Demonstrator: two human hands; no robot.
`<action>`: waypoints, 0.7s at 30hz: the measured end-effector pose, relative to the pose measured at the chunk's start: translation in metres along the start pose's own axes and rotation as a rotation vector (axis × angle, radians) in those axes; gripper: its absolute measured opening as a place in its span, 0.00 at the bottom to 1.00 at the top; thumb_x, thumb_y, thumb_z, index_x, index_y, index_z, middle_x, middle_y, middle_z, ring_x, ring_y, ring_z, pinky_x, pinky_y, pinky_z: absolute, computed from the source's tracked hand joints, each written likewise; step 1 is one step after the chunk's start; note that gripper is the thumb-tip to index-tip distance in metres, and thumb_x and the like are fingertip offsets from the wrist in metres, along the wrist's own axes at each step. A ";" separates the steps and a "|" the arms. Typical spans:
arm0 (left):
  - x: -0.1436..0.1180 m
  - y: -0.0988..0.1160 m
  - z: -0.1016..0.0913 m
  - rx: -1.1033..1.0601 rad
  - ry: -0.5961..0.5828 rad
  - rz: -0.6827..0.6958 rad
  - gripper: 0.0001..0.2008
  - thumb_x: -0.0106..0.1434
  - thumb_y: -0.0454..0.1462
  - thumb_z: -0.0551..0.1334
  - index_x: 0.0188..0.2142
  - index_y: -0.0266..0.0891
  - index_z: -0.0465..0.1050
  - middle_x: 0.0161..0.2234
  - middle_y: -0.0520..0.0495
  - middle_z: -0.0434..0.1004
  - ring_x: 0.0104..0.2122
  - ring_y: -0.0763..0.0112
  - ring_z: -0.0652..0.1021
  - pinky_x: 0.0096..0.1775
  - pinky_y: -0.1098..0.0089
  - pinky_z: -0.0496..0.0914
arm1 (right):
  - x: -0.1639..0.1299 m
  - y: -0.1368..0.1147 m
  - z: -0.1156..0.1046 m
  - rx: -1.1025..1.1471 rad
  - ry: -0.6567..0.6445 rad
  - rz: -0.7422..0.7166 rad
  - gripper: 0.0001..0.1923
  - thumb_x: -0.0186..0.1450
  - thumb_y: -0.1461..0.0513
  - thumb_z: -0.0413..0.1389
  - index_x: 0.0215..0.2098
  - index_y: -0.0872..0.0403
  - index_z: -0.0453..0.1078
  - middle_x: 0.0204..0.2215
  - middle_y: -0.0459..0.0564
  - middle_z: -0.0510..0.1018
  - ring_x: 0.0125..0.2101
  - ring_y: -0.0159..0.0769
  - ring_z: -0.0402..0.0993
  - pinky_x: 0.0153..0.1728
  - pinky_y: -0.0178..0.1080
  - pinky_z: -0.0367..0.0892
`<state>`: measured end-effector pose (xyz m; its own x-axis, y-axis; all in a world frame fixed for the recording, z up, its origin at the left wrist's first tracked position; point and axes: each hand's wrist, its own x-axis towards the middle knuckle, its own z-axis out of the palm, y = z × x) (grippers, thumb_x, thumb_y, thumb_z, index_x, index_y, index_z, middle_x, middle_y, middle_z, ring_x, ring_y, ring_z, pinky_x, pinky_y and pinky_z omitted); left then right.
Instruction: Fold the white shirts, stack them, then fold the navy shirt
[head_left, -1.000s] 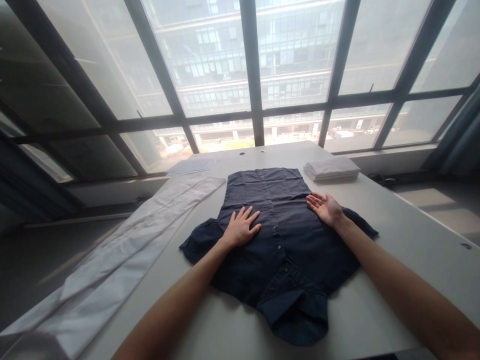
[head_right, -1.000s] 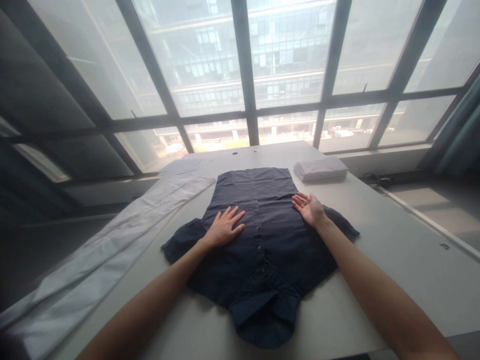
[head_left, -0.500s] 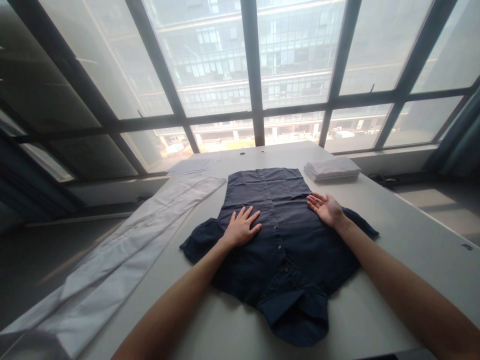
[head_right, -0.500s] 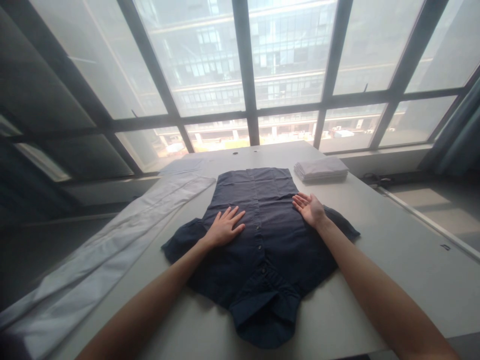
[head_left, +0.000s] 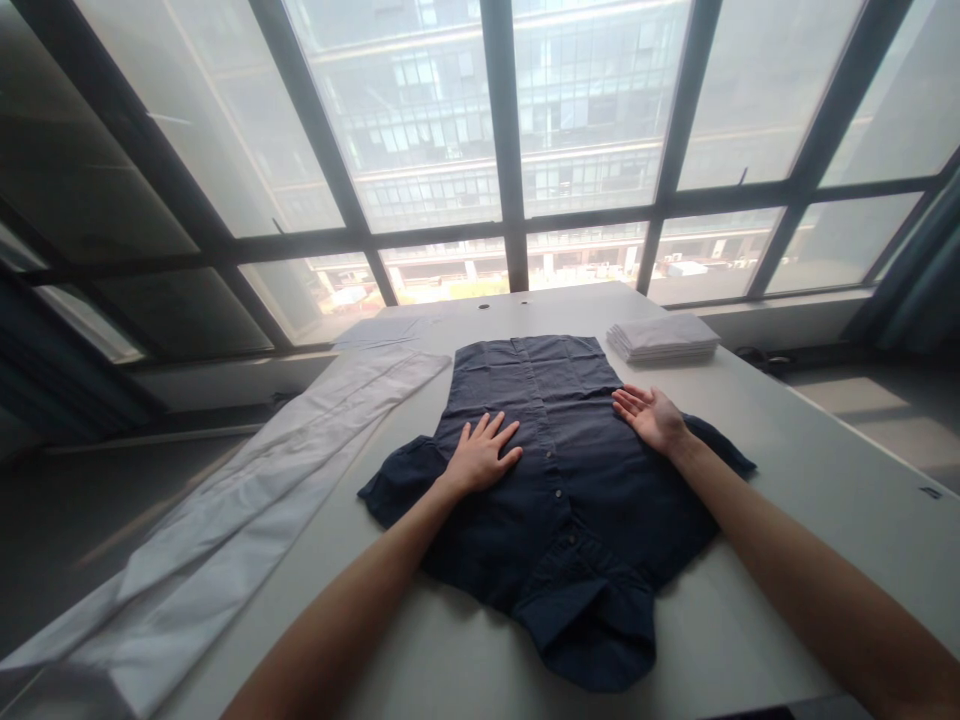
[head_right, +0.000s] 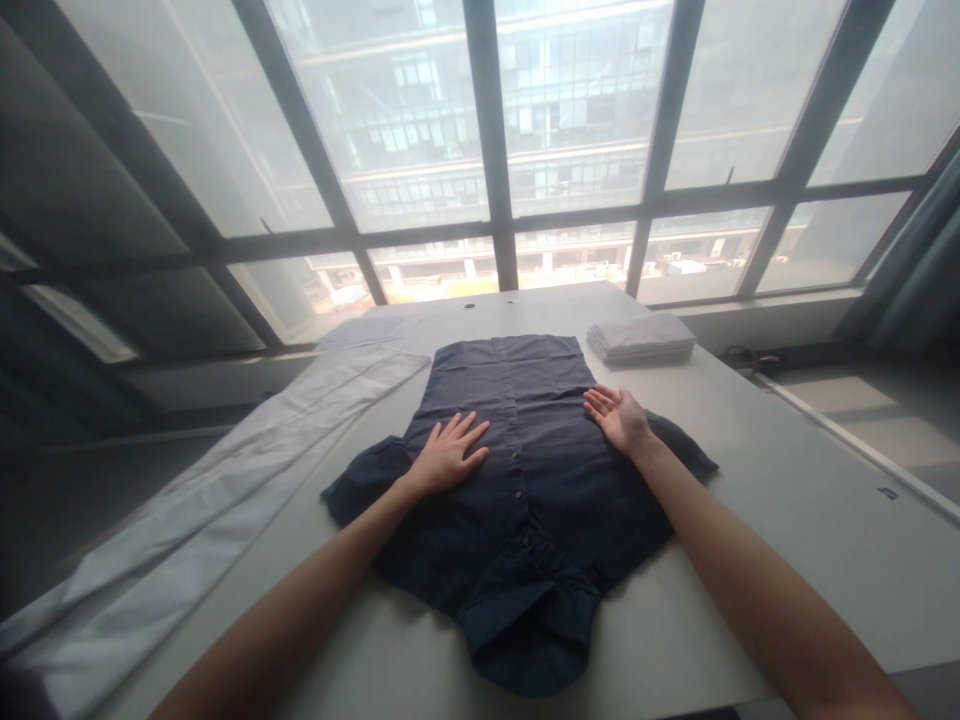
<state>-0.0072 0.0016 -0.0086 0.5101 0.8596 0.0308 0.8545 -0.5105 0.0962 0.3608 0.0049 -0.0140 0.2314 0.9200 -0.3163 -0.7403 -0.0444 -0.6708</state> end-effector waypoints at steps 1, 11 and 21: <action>0.000 0.000 0.000 0.001 0.001 0.001 0.33 0.72 0.59 0.45 0.72 0.55 0.52 0.74 0.50 0.45 0.72 0.52 0.48 0.67 0.42 0.46 | 0.000 0.000 0.000 0.001 0.000 -0.001 0.23 0.77 0.53 0.37 0.50 0.54 0.71 0.53 0.62 0.75 0.49 0.41 0.77 0.40 0.44 0.82; 0.000 0.001 -0.002 0.004 -0.008 -0.004 0.33 0.72 0.59 0.46 0.72 0.55 0.53 0.74 0.50 0.45 0.72 0.51 0.48 0.67 0.42 0.46 | 0.000 0.000 0.001 0.005 0.003 0.000 0.24 0.77 0.53 0.37 0.51 0.55 0.71 0.52 0.62 0.76 0.49 0.41 0.77 0.41 0.44 0.81; 0.000 0.001 -0.001 0.001 -0.001 0.000 0.33 0.72 0.59 0.45 0.72 0.55 0.53 0.74 0.50 0.46 0.72 0.51 0.48 0.67 0.42 0.46 | -0.003 0.000 0.002 -0.001 0.001 0.003 0.24 0.77 0.53 0.36 0.49 0.53 0.71 0.49 0.61 0.77 0.46 0.40 0.78 0.37 0.42 0.82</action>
<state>-0.0066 0.0015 -0.0080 0.5099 0.8597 0.0296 0.8547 -0.5103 0.0950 0.3589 0.0034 -0.0113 0.2295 0.9196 -0.3189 -0.7406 -0.0476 -0.6703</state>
